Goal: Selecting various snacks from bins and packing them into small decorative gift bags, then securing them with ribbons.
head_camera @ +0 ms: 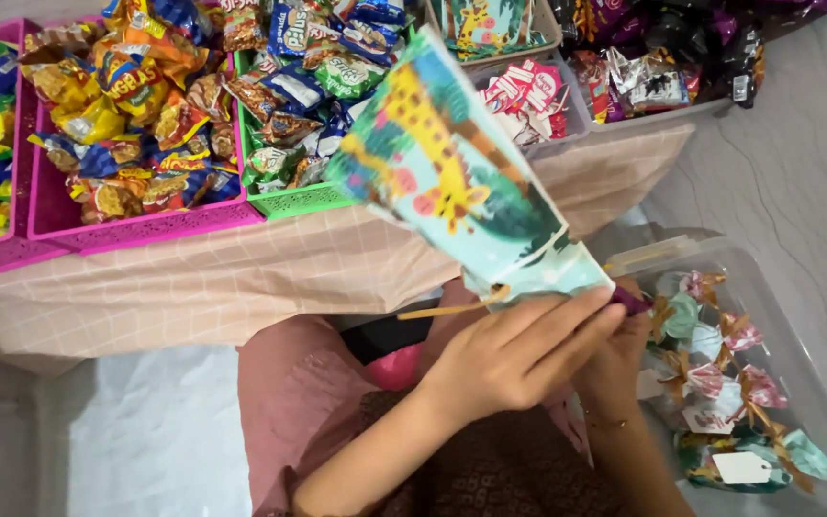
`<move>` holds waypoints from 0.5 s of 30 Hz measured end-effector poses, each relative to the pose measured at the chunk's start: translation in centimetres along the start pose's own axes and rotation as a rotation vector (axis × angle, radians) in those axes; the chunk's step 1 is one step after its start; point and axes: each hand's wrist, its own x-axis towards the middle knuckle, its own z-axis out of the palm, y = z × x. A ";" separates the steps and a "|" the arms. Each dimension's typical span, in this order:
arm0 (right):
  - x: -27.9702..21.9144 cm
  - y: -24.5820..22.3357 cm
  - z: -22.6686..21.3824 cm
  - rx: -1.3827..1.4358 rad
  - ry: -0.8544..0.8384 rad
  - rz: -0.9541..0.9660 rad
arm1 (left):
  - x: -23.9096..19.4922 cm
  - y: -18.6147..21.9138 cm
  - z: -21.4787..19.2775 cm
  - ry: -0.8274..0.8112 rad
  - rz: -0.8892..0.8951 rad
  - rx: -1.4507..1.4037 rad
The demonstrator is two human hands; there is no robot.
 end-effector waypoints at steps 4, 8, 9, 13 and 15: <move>1.1 2.0 0.4 0.084 0.126 -0.174 | -6.3 -1.0 2.0 0.151 -0.031 0.200; 1.3 -1.0 3.2 0.217 0.177 -0.154 | -6.8 -2.5 1.6 0.042 -0.150 0.227; 1.3 -1.6 4.0 0.201 0.196 -0.160 | -5.8 -2.7 1.0 -0.027 -0.203 0.232; 1.6 -0.3 4.7 -0.046 0.340 -0.146 | -6.6 -1.2 2.0 -0.088 -0.222 0.213; 2.0 2.5 3.2 -0.336 0.382 -0.288 | -5.8 0.4 2.2 -0.177 -0.332 -0.119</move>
